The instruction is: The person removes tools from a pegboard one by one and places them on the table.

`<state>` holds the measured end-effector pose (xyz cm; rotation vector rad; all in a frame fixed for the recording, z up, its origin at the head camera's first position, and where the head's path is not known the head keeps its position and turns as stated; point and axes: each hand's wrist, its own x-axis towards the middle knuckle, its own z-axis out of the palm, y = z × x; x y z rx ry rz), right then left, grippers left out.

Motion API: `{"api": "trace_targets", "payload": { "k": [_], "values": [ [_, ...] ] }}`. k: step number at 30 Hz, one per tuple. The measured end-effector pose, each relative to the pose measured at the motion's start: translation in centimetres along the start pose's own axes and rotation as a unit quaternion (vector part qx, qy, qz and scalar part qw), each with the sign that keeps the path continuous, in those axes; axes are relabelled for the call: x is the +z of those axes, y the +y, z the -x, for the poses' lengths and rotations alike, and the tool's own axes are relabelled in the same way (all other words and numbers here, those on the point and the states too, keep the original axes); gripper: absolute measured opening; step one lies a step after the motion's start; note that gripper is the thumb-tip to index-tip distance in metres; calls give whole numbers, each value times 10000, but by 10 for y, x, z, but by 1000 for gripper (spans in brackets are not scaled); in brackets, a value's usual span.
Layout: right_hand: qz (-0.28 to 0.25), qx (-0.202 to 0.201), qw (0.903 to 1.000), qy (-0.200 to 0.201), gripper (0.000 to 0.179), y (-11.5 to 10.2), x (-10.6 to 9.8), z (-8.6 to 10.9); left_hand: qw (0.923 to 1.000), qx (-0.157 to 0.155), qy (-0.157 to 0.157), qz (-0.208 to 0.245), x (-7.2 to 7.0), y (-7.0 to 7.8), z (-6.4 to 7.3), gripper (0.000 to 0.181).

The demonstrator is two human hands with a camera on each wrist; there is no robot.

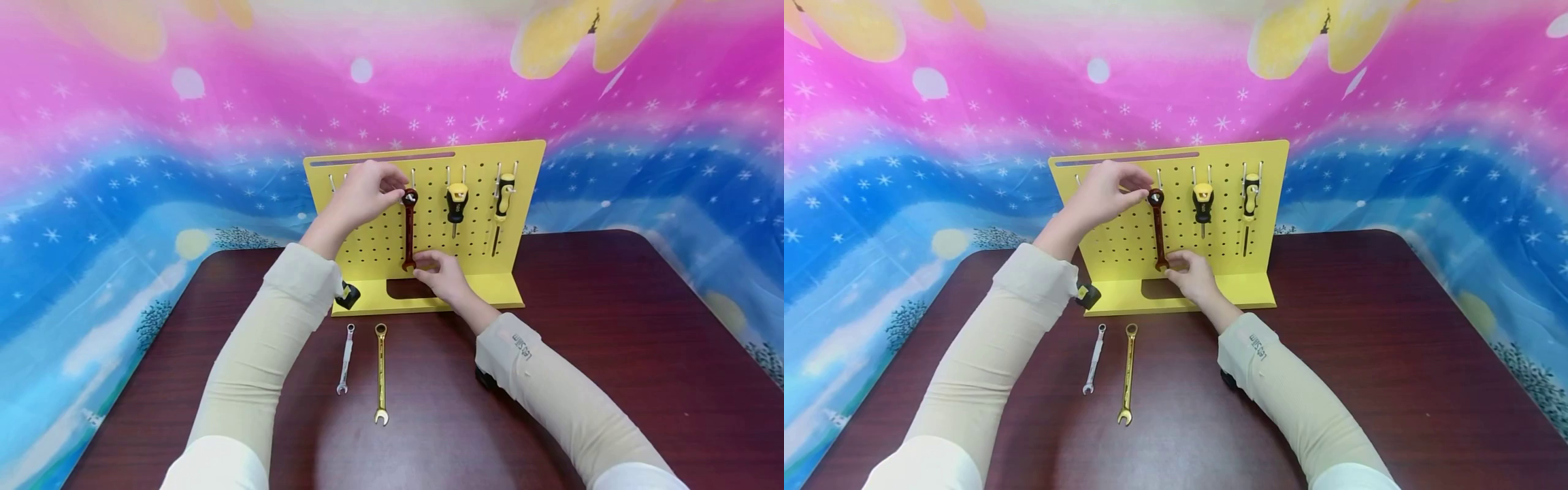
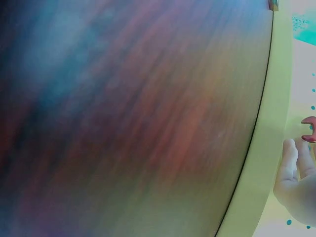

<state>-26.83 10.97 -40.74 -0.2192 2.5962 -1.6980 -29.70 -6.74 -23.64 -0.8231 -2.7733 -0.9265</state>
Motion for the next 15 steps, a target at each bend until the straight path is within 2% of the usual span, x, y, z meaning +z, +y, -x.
{"api": "trace_targets", "payload": {
  "k": [8,15],
  "values": [
    [-62,45,9997,-242,34,-3,2,4,10000,-83,-35,-37,1,4,0,25],
    [208,-146,9995,-170,29,-2,2,8,9999,-90,-72,-94,5,4,2,24]
  ]
}}
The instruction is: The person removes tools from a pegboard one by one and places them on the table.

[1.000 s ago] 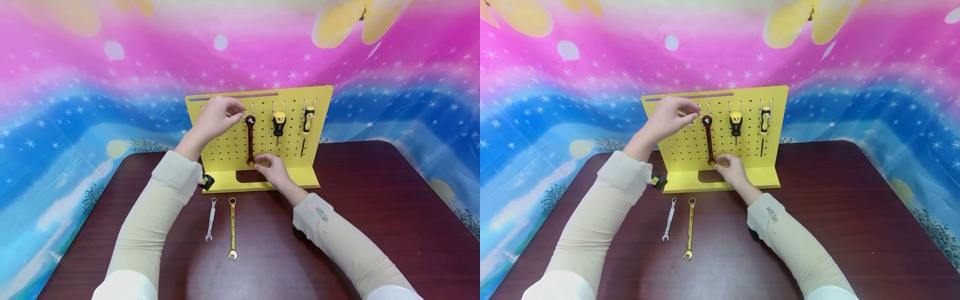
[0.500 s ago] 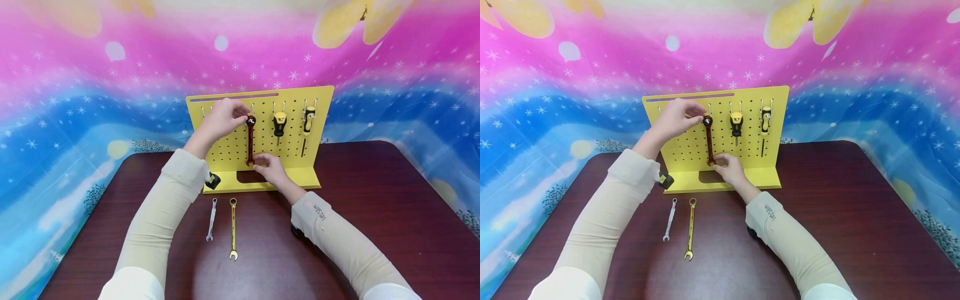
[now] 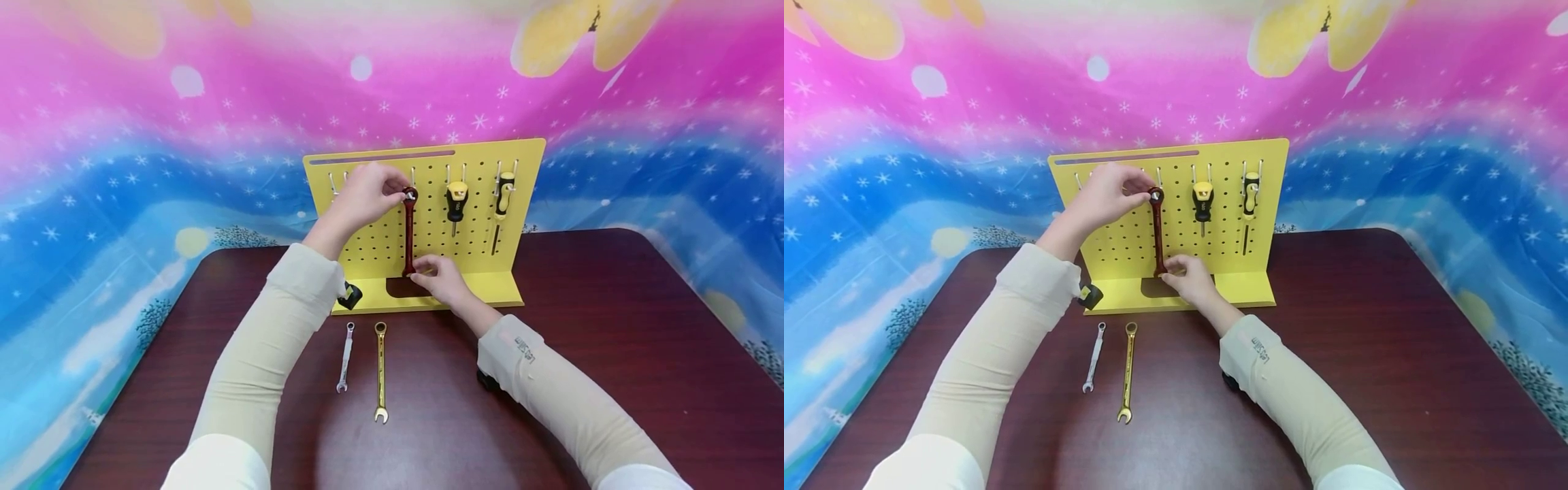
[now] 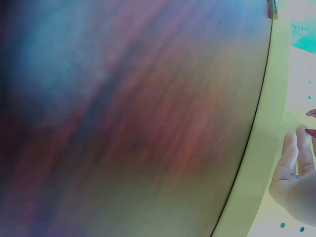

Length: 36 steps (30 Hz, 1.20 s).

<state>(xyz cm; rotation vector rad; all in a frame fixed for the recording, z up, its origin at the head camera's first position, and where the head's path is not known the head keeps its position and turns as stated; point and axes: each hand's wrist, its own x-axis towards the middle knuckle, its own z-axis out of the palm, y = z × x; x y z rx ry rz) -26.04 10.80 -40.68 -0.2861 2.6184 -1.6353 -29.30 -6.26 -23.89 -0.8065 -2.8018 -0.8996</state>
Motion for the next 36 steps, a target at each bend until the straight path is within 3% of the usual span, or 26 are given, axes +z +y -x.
{"api": "trace_targets", "payload": {
  "k": [16,28,36],
  "values": [
    [294,-579,9979,-52,14,-4,-3,12,9995,-178,73,-246,4,4,0,25],
    [413,-646,9970,-93,11,-9,-7,22,9995,-71,188,-227,5,4,0,23],
    [426,-787,9956,-266,9,-12,-9,32,9998,-56,82,-175,4,8,3,23]
  ]
}}
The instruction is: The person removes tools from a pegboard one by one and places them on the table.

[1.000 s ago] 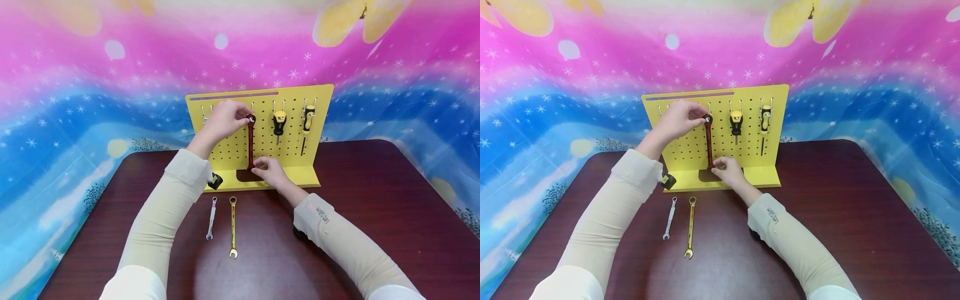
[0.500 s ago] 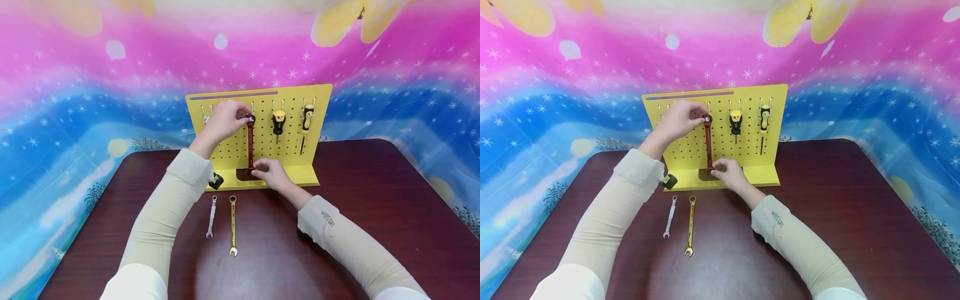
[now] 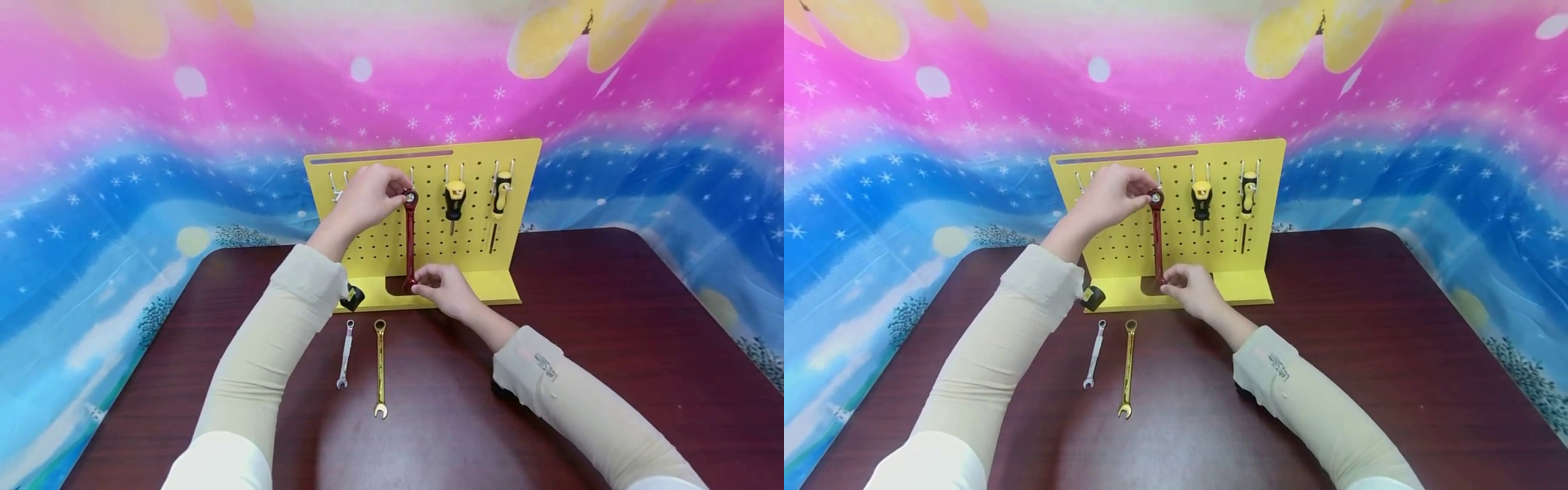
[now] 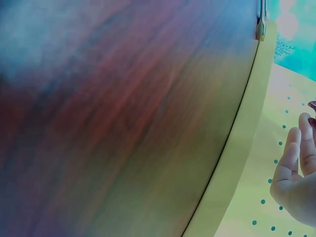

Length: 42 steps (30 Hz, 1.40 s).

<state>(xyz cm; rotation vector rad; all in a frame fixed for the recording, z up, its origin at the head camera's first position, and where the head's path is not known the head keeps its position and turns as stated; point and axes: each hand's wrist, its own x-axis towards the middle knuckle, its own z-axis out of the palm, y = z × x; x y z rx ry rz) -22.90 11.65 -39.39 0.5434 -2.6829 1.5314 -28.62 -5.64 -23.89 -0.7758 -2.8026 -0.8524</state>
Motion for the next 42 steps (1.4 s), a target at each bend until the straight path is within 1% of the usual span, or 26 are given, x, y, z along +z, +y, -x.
{"api": "trace_targets", "payload": {
  "k": [4,10,16,30,37,42],
  "values": [
    [-39,2,10000,-69,8,0,0,2,10000,23,1,-4,0,1,1,22],
    [35,-15,9999,-142,9,-3,-2,6,9999,97,-14,26,-1,3,4,22],
    [48,-116,9998,-146,9,-7,-3,11,9999,127,-36,-1,-3,3,6,22],
    [-114,-174,9997,-135,9,-11,-5,17,9998,202,-34,-44,-7,10,12,21],
    [25,-236,9996,-144,7,-14,-8,22,9996,296,-45,-15,-9,11,14,20],
    [40,-267,9995,-160,7,-16,-11,26,9995,300,-39,-39,-11,13,16,20]
  ]
}}
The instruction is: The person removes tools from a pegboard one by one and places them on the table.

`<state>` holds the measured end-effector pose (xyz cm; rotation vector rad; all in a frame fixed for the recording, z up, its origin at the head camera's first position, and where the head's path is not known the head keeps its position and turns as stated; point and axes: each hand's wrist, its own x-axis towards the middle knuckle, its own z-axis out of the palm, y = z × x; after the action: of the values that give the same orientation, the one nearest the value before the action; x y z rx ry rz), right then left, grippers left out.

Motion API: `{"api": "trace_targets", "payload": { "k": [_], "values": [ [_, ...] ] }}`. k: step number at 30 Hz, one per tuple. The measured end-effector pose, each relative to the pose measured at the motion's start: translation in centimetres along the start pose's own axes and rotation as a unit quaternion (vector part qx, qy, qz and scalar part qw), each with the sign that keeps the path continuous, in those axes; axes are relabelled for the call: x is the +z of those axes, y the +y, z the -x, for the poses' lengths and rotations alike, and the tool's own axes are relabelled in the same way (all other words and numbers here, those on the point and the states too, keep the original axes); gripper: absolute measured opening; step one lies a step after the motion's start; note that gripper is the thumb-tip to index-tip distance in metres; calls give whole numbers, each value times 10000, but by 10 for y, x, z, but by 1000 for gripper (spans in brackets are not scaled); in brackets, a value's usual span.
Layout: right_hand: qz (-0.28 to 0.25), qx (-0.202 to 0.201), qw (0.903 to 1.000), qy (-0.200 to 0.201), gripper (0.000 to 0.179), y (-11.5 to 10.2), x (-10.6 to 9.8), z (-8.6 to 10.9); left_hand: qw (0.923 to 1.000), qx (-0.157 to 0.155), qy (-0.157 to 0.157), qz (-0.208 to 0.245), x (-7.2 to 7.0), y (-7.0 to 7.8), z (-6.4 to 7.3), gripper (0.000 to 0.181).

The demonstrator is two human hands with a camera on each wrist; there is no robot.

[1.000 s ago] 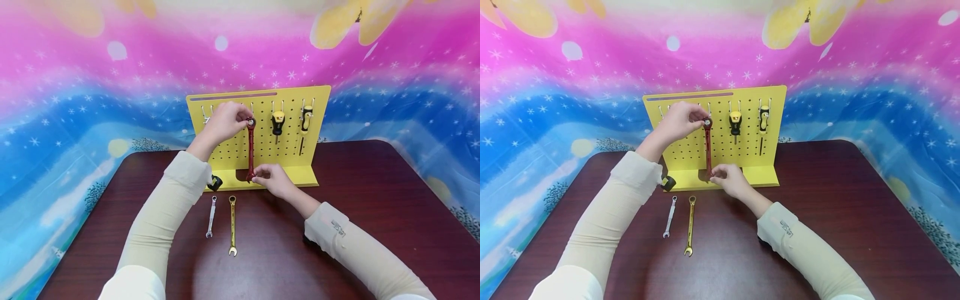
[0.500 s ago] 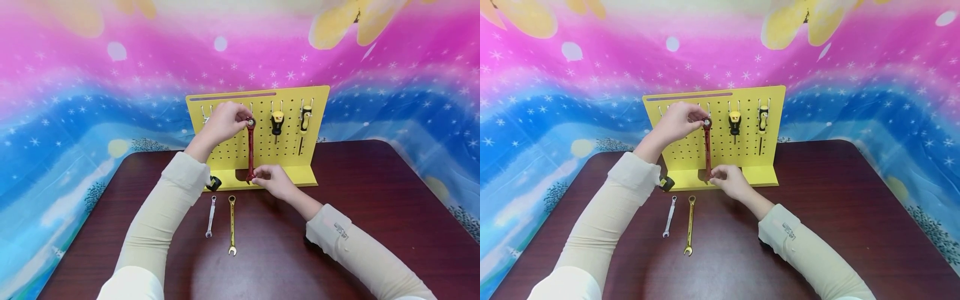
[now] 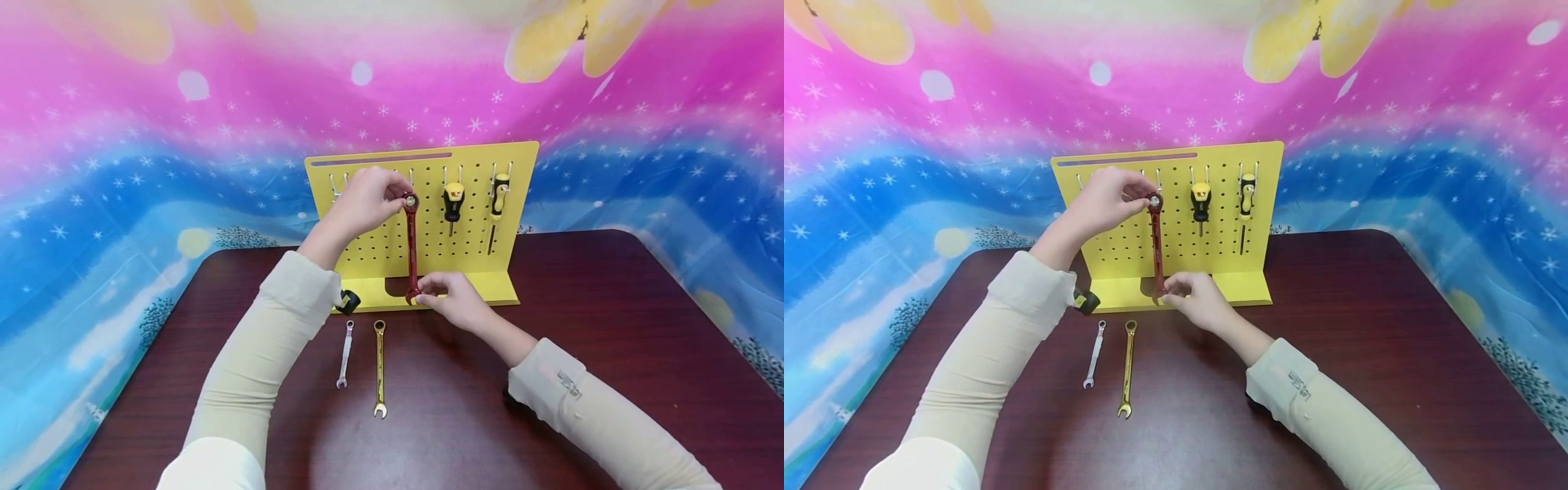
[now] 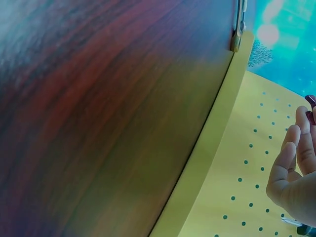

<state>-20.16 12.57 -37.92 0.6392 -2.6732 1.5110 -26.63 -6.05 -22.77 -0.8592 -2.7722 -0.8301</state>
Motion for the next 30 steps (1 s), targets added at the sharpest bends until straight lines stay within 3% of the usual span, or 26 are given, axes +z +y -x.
{"api": "trace_targets", "payload": {
  "k": [15,23,30],
  "values": [
    [57,-60,9999,-73,8,-9,-4,11,9998,124,-37,-116,-3,5,8,22],
    [213,-85,9991,-359,5,-9,-4,18,9997,161,-191,-83,0,3,14,22],
    [29,-8,9980,-625,4,-6,-4,23,9992,142,-382,41,6,-2,17,22]
  ]
}}
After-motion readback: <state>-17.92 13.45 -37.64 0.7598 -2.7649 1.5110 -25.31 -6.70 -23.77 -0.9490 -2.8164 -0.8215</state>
